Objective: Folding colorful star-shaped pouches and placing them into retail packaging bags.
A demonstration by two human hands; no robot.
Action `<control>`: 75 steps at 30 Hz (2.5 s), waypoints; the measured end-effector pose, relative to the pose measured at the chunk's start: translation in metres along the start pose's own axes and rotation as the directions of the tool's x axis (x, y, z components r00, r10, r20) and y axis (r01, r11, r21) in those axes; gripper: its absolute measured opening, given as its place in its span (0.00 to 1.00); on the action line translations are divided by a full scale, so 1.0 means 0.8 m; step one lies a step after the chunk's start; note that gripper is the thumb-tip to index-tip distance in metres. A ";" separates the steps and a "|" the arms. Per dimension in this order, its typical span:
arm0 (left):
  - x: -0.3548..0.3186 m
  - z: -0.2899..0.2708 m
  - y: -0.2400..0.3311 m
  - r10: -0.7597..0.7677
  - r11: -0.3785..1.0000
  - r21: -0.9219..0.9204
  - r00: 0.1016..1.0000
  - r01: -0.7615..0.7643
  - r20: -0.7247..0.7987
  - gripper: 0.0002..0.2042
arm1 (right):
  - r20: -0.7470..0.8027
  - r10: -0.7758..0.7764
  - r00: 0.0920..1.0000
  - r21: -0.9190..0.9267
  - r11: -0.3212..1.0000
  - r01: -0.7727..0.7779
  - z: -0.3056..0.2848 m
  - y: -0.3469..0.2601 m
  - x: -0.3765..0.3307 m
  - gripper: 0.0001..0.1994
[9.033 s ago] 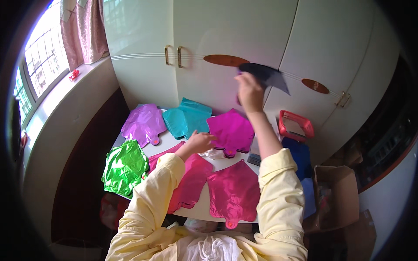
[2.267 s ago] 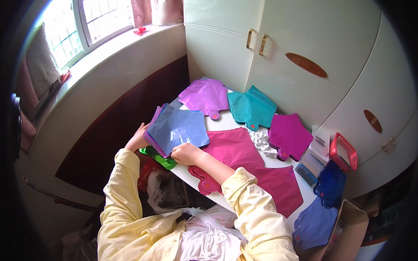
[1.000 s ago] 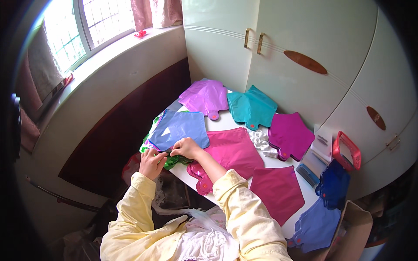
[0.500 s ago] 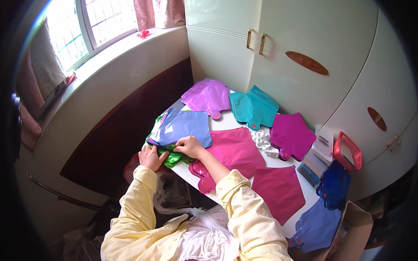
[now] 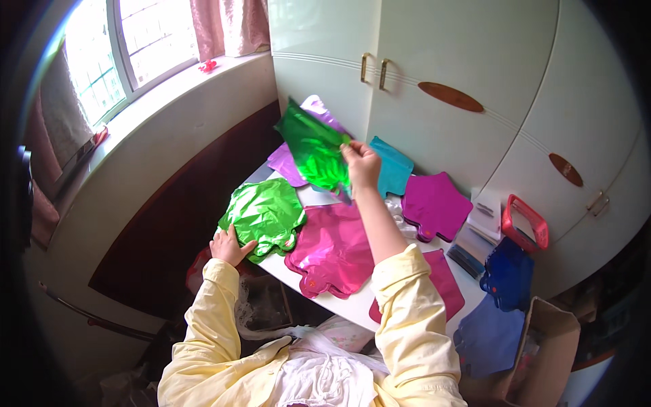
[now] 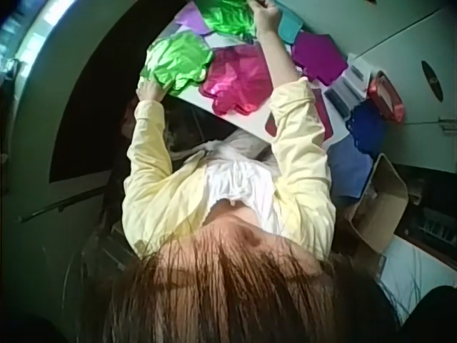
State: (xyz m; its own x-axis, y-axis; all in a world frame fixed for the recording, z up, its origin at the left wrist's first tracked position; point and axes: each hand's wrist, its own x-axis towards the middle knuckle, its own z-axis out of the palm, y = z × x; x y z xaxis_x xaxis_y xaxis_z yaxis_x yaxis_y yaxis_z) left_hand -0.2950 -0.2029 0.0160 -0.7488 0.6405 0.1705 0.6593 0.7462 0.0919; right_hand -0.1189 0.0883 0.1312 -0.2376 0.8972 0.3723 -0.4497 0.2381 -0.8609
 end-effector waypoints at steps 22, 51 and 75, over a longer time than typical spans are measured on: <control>-0.230 0.009 0.145 0.515 -0.428 -0.402 0.584 0.809 0.627 0.07 | 0.888 -0.079 0.453 -0.454 -0.001 0.891 -0.103 -0.081 -0.394 0.05; -0.207 -0.001 0.311 0.833 -0.064 -0.416 0.278 0.907 0.478 0.12 | 0.636 -0.493 0.593 0.656 0.751 -0.079 -0.189 -0.356 -0.353 0.12; -0.284 0.037 0.229 0.782 0.198 -0.438 0.129 0.877 0.610 0.15 | 0.035 0.165 0.986 -0.999 0.035 0.030 -0.388 -0.084 -0.259 0.31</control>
State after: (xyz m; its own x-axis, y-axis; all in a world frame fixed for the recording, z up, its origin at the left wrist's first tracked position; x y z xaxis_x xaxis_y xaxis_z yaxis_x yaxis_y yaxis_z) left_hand -0.0062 -0.2068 -0.0351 0.3773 0.7761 -0.5052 -0.4964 0.6300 0.5972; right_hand 0.2278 0.0021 0.0044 -0.3385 0.9105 0.2376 0.8375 0.4066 -0.3651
